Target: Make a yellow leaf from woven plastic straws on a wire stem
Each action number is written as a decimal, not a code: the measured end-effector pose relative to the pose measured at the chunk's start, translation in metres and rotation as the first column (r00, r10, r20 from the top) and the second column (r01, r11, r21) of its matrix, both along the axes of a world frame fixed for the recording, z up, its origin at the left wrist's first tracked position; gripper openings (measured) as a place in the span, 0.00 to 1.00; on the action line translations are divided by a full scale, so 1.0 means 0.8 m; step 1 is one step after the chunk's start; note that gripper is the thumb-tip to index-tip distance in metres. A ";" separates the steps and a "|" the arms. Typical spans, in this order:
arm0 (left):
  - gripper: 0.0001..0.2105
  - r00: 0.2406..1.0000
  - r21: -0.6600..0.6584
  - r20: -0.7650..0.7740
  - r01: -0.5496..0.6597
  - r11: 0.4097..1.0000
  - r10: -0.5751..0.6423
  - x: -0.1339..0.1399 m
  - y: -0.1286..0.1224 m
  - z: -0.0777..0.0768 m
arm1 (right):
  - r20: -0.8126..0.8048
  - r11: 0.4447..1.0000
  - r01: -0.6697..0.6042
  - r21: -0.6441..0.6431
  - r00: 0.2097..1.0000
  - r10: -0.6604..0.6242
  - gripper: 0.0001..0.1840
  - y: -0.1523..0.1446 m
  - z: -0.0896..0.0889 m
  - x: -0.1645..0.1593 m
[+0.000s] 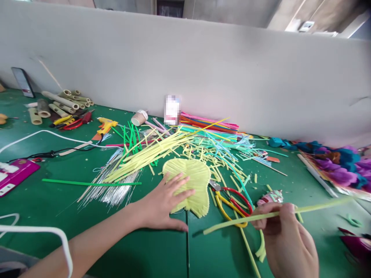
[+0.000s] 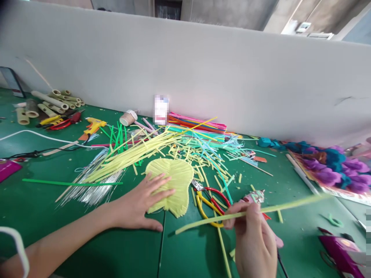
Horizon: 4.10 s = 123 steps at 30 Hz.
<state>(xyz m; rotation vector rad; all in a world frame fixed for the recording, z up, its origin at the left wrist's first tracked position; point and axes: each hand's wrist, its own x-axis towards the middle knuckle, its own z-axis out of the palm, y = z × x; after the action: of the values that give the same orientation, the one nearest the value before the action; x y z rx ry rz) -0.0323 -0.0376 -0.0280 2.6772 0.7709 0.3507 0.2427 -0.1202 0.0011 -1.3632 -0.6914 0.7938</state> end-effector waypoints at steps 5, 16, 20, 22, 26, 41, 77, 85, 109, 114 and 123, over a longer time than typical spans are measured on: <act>0.34 0.996 0.072 -0.084 -0.032 0.997 0.038 0.007 -0.007 -0.015 | -0.033 0.998 -0.040 -0.038 0.999 0.038 0.21 0.000 0.004 -0.011; 0.10 0.966 0.606 0.259 -0.170 0.777 0.010 -0.005 0.011 -0.011 | -0.116 1.000 -0.002 0.007 0.993 0.003 0.20 -0.002 -0.001 -0.004; 0.14 0.856 0.540 0.505 -0.413 0.733 0.110 -0.022 0.022 0.006 | -0.243 0.996 0.059 0.064 0.969 -0.041 0.18 -0.001 0.002 -0.008; 0.09 0.730 0.422 0.637 -0.599 0.680 0.247 -0.032 0.029 0.014 | -0.305 0.994 0.069 0.081 0.952 -0.041 0.17 0.001 0.001 -0.010; 0.07 0.243 -0.214 0.784 -0.759 0.615 0.572 -0.043 0.041 0.028 | -0.381 0.995 0.037 0.090 0.924 0.000 0.17 0.006 -0.003 -0.015; 0.20 0.400 -0.950 0.301 0.047 0.308 0.866 -0.013 0.035 0.014 | -0.333 0.980 0.110 0.166 0.942 -0.050 0.19 -0.004 0.012 -0.009; 0.16 0.442 -0.909 0.410 0.126 0.398 0.798 -0.001 0.021 0.019 | 0.124 0.870 -0.492 -0.027 0.862 0.492 0.19 0.025 0.005 -0.127; 0.16 0.447 -0.920 0.380 0.091 0.382 0.810 -0.001 0.019 0.020 | 0.123 0.864 -0.502 -0.028 0.856 0.502 0.18 0.046 0.014 -0.110; 0.14 0.653 -0.932 0.322 0.090 0.352 0.686 0.004 0.015 0.060 | 0.544 0.683 -0.677 -0.274 0.477 0.690 0.14 0.107 0.056 -0.083; 0.17 0.709 -0.842 0.358 -0.036 0.539 0.607 0.006 0.028 0.101 | 0.603 0.784 -0.609 -0.122 0.582 0.546 0.11 0.100 0.079 -0.090; 0.14 0.731 -0.772 0.366 -0.107 0.626 0.576 0.031 0.041 0.115 | 0.748 0.837 -0.538 0.099 0.595 0.294 0.06 0.091 0.080 -0.092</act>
<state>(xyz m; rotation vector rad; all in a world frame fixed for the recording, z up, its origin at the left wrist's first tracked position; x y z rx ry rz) -0.0074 -0.0048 0.0643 1.5130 0.9796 0.7613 0.1694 -0.0475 0.0649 -1.1897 -1.7524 0.4494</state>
